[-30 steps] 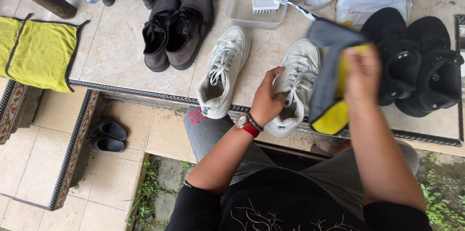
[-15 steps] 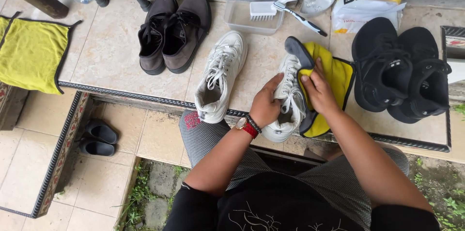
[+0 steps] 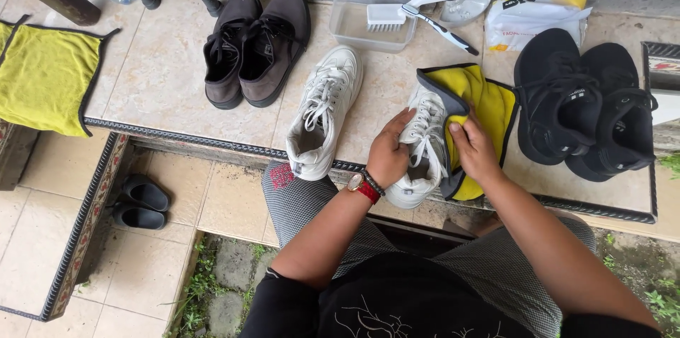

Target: Cleaning a pair of white sneakers using a yellow cloth and cleaning solution while sitting at an entrance.

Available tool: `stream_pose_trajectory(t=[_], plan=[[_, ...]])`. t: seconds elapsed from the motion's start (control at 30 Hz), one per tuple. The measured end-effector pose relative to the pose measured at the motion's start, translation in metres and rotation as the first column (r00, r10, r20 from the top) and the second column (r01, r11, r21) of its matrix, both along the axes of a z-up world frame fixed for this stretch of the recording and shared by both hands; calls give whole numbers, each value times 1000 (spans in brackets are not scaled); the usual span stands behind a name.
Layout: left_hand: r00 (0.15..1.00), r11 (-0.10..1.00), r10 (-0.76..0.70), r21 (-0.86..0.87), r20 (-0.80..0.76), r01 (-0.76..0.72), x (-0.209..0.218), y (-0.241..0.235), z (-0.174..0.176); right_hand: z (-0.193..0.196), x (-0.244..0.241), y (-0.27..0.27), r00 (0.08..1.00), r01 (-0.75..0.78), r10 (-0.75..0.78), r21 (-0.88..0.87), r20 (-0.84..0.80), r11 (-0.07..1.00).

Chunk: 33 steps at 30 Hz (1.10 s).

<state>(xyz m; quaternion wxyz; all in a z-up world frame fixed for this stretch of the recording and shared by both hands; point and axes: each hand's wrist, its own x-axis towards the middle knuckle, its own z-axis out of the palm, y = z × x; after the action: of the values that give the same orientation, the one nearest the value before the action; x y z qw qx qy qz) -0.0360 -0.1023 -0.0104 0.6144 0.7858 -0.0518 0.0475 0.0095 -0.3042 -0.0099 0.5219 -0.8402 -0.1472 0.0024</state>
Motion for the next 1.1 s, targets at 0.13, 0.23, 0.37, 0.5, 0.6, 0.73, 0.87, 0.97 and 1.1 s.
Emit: stream_pose_trajectory(t=[0.13, 0.23, 0.37, 0.5, 0.6, 0.73, 0.87, 0.97, 1.1], plan=[[999, 999, -28, 38, 21, 27, 4, 2, -9, -15, 44, 5, 996, -87, 88, -103, 12, 991], [1000, 1000, -4, 28, 28, 3, 3, 2, -4, -30, 57, 1, 996, -92, 90, -123, -19, 988], [999, 999, 38, -3, 12, -38, -2, 1, 1, -6, 21, -7, 993, -122, 120, -114, -22, 986], [996, 995, 90, -31, -16, -91, 3, -1, -11, -16, 8, -19, 991, -130, 130, -31, -24, 991], [997, 997, 73, 18, -5, -73, 5, -2, -16, -9, 23, -7, 991, -132, 132, -22, 13, 991], [999, 999, 50, 18, 19, -51, 9, 0, -20, 5, 51, 6, 993, -74, 69, 52, 92, 996], [997, 998, 61, 32, 56, -63, 4, 6, 5, -70, 97, -32, 971, 213, -153, 370, -185, 904], [992, 985, 70, 149, 101, -85, -3, 4, 39, -49, 103, -40, 967, 253, -161, 700, -196, 668], [897, 907, 65, 349, 437, -236, -3, -12, 25, 25, 66, 0, 1000, 27, -31, 485, 0, 874]])
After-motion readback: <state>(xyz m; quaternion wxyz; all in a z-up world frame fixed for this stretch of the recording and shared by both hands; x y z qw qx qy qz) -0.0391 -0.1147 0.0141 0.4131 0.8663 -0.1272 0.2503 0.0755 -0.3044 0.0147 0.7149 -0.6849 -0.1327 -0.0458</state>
